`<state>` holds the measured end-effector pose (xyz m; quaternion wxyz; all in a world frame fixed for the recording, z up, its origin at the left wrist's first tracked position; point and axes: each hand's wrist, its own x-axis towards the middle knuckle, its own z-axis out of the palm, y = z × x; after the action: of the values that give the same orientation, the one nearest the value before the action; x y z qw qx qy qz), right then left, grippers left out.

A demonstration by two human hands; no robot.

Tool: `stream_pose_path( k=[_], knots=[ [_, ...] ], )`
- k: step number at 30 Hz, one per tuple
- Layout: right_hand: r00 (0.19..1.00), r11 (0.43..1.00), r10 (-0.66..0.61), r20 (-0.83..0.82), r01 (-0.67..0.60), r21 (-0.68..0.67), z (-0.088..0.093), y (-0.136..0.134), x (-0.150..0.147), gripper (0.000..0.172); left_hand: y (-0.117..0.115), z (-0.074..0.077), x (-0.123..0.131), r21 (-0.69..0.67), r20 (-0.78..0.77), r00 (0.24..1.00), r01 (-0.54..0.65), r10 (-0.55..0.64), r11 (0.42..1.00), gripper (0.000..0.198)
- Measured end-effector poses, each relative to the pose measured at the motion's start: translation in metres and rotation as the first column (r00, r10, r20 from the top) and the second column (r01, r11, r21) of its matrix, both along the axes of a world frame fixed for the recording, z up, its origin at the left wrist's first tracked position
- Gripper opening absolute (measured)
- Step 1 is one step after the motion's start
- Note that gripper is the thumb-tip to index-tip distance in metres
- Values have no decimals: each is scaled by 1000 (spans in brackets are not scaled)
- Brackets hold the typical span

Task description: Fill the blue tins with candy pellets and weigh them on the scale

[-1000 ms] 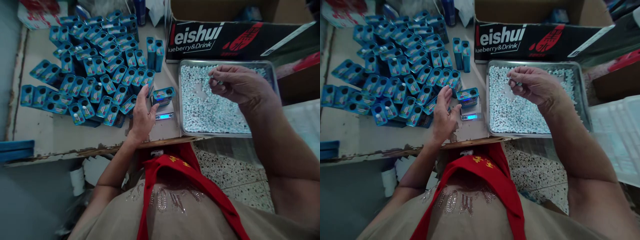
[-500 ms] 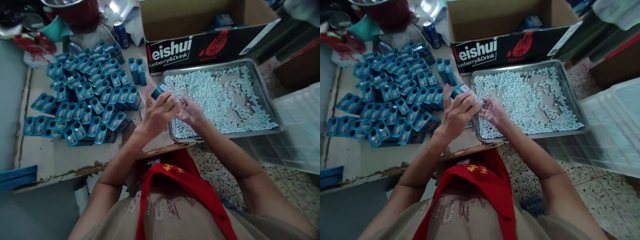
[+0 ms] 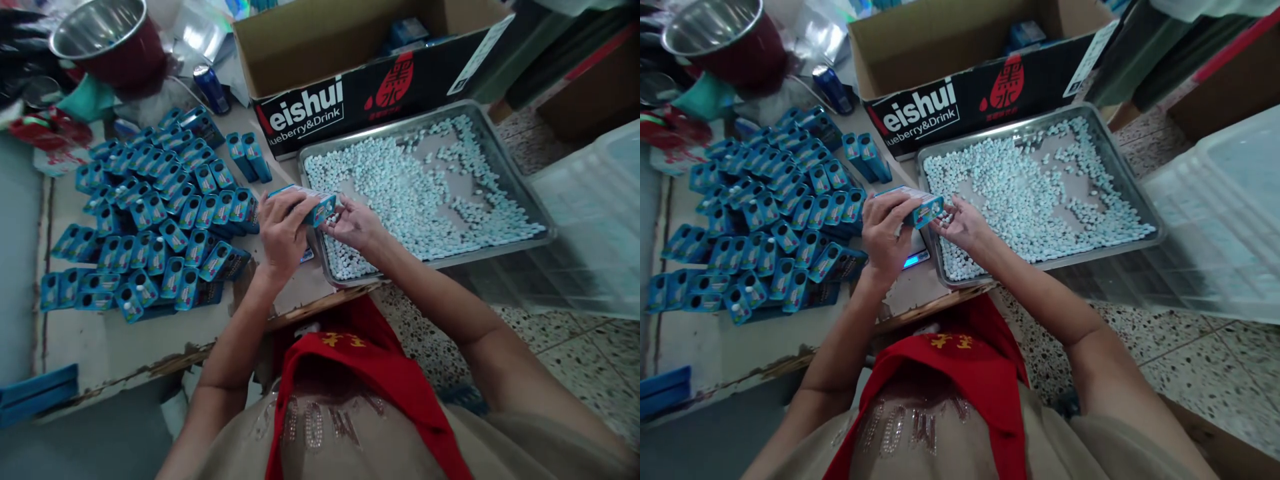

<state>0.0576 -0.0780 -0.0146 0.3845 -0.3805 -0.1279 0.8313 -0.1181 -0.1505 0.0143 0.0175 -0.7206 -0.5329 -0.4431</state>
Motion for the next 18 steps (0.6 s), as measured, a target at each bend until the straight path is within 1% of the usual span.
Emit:
stream_pose_path(
  k=[2,3,5,7,9,11,13,16,18],
  knots=[
    [998,995,-63,-14,61,-81,12,-2,0,12,2,-2,2,15,15,1000,20,-20,1000,30],
    [997,990,-77,-18,74,-121,18,-4,0,11,3,-4,2,10,44,999,20,-21,1000,29],
    [998,979,-63,-18,58,-194,29,-6,3,17,2,-8,1,-16,120,993,4,-2,1000,27],
    [1000,971,-11,-8,9,-240,37,-8,4,29,-1,-10,0,-22,156,988,-14,17,1000,28],
    [1000,970,21,1,-20,-241,42,-8,2,36,-5,-9,3,10,113,993,-18,16,1000,28],
    [1000,973,-9,9,10,-232,44,-9,-4,34,-8,-6,8,30,43,999,-6,5,1000,31],
    [998,974,-61,5,60,-218,44,-10,-11,33,-8,-3,12,9,11,1000,-7,7,1000,34],
    [995,973,-101,11,101,-207,44,-12,-15,31,-4,-4,10,-27,35,998,-54,55,998,34],
    [993,972,-110,29,114,-208,43,-13,-12,26,-5,-8,3,-54,112,990,-81,86,995,30]
  ],
)
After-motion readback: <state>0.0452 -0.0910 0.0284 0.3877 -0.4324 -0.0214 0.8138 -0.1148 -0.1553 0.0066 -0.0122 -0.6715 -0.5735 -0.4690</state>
